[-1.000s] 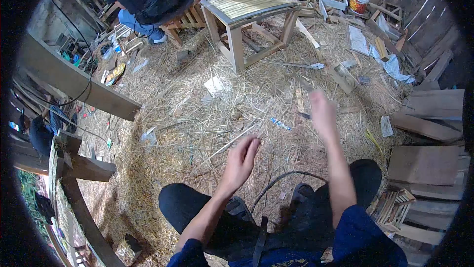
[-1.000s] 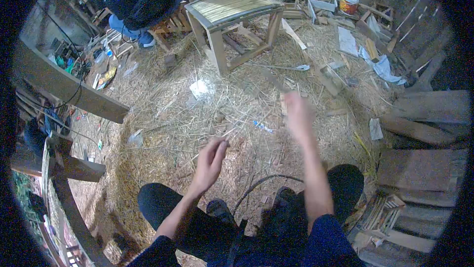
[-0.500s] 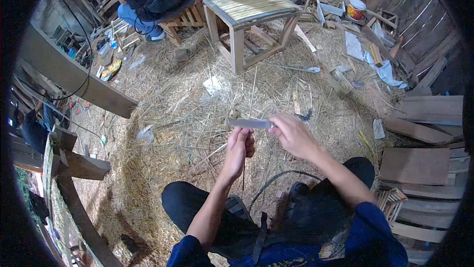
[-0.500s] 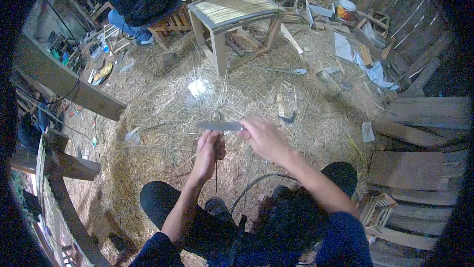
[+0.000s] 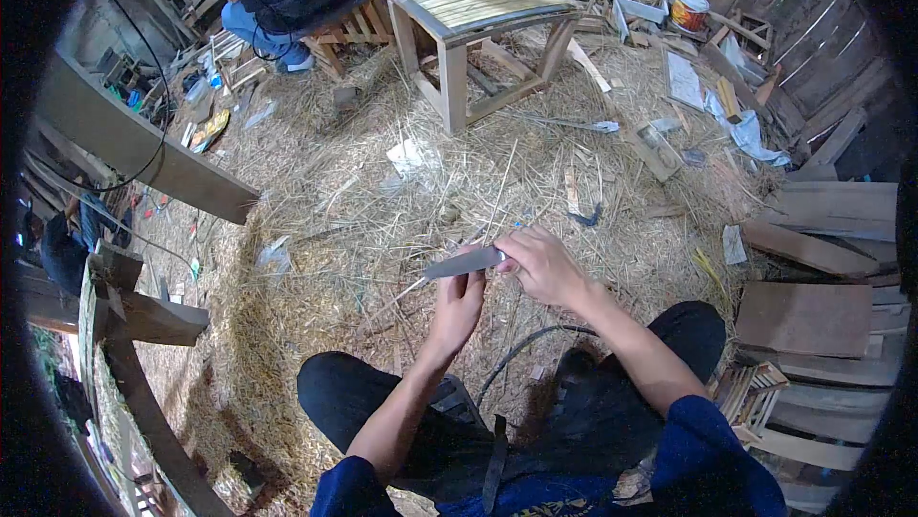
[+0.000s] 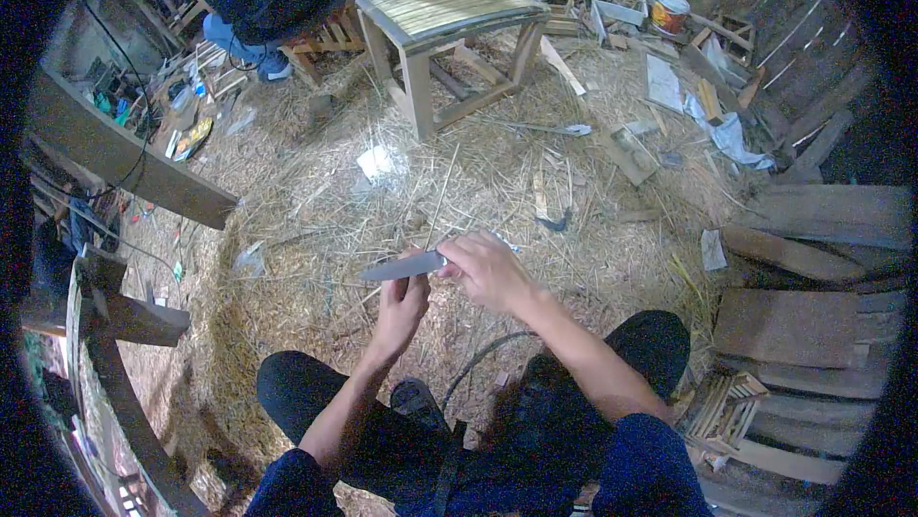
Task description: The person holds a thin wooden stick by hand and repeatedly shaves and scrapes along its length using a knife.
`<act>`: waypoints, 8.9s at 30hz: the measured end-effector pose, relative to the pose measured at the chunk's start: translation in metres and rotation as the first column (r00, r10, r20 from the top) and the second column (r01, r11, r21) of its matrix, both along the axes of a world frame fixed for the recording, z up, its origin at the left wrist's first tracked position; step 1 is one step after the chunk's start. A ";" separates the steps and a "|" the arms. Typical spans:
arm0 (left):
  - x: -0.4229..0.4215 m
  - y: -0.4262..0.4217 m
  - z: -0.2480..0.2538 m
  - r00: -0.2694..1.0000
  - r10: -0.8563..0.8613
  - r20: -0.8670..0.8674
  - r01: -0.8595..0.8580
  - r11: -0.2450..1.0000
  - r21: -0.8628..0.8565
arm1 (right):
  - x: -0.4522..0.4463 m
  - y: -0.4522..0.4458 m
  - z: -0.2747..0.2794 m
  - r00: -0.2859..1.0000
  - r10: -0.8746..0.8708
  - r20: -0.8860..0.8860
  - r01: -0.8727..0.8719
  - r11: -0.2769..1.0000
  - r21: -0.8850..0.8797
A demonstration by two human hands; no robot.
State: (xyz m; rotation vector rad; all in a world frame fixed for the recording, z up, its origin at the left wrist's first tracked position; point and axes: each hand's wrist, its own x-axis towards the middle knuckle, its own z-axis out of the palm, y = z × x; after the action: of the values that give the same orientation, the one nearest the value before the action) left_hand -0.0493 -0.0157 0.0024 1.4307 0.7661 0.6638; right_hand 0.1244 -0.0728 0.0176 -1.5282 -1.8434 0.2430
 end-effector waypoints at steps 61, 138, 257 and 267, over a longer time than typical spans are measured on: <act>0.018 -0.008 0.029 0.987 -0.154 0.045 0.160 0.924 -0.347 | 0.062 -0.014 0.010 0.917 -0.396 -0.050 0.386 0.912 -0.137; 0.020 0.001 0.023 0.975 -0.063 0.211 0.179 0.784 -0.594 | 0.013 -0.018 0.024 0.956 -0.143 -0.256 0.078 0.966 -0.245; 0.014 0.001 0.045 0.977 -0.156 0.148 0.209 0.854 -0.477 | 0.075 -0.020 0.035 0.856 -0.503 0.116 0.503 0.864 0.037; 0.013 0.006 0.040 0.978 -0.044 0.203 0.139 0.867 -0.479 | 0.044 -0.013 0.019 0.881 -0.472 -0.040 0.458 0.870 -0.181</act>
State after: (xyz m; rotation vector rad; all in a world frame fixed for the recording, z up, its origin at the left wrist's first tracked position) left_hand -0.0366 -0.0099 0.0421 0.9155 0.6545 0.4746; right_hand 0.1686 -0.0861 0.0362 -1.9961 -1.3608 0.2302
